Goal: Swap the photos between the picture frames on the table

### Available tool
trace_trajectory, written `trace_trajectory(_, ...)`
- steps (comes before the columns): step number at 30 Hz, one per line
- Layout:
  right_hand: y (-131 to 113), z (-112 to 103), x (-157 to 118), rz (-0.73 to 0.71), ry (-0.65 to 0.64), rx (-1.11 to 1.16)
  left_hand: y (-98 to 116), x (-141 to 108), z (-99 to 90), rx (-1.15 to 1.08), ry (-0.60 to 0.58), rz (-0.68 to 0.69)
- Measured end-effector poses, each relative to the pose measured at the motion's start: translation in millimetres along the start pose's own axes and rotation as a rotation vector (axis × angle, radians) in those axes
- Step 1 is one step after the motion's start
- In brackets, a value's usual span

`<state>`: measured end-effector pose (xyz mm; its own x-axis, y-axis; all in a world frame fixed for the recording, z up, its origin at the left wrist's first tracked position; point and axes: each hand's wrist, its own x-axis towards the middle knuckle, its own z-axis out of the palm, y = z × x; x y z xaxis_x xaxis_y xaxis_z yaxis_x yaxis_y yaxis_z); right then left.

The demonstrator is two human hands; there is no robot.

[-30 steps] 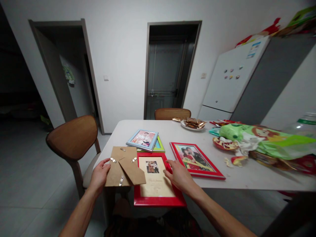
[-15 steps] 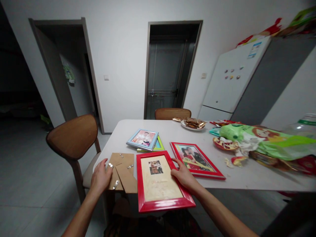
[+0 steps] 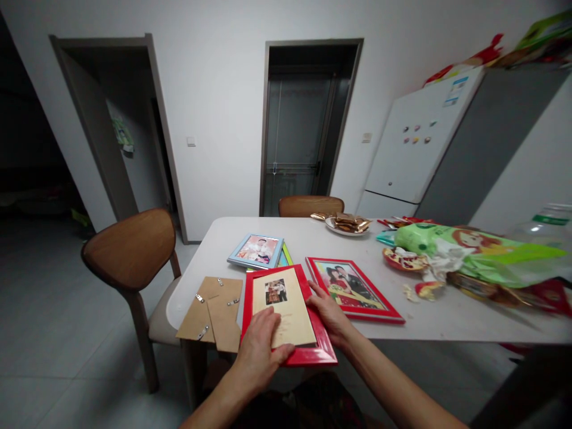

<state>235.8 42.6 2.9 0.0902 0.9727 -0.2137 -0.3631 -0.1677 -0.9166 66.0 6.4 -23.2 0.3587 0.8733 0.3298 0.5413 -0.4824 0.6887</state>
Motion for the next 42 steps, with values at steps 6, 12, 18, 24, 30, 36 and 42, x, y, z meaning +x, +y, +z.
trace_trajectory(6, -6.8, 11.1, -7.1, -0.037, -0.056, -0.052, 11.9, 5.5, 0.1, 0.118, 0.113, 0.181)
trace_trajectory(12, -1.6, 7.0, 4.6, -0.08, 0.019, -0.328, 19.0, 9.2, -17.6, 0.123, 0.352, 0.322)
trace_trajectory(18, 10.8, -21.3, 24.8, -0.241, 0.128, -0.918, -11.2, -3.6, -60.6, -0.047, 0.558, -0.146)
trace_trajectory(24, 14.9, -30.4, 31.6, -0.381, 0.171, -1.317, -51.2, -24.6, -65.9, -0.302, 0.427, -0.393)
trace_trajectory(30, 16.9, -30.3, 31.3, -0.441, 0.145, -1.463, -44.5, -25.2, -71.8, 0.019, 0.247, -0.397)
trace_trajectory(36, 19.3, -31.7, 31.8, -0.443, 0.134, -1.548, -41.9, -20.5, -72.8, 0.322, 0.133, -0.352)
trace_trajectory(42, 18.0, -19.7, 19.0, -0.603, 0.156, -1.488, -45.1, -19.7, -74.0, 0.455, 0.159, -0.303)
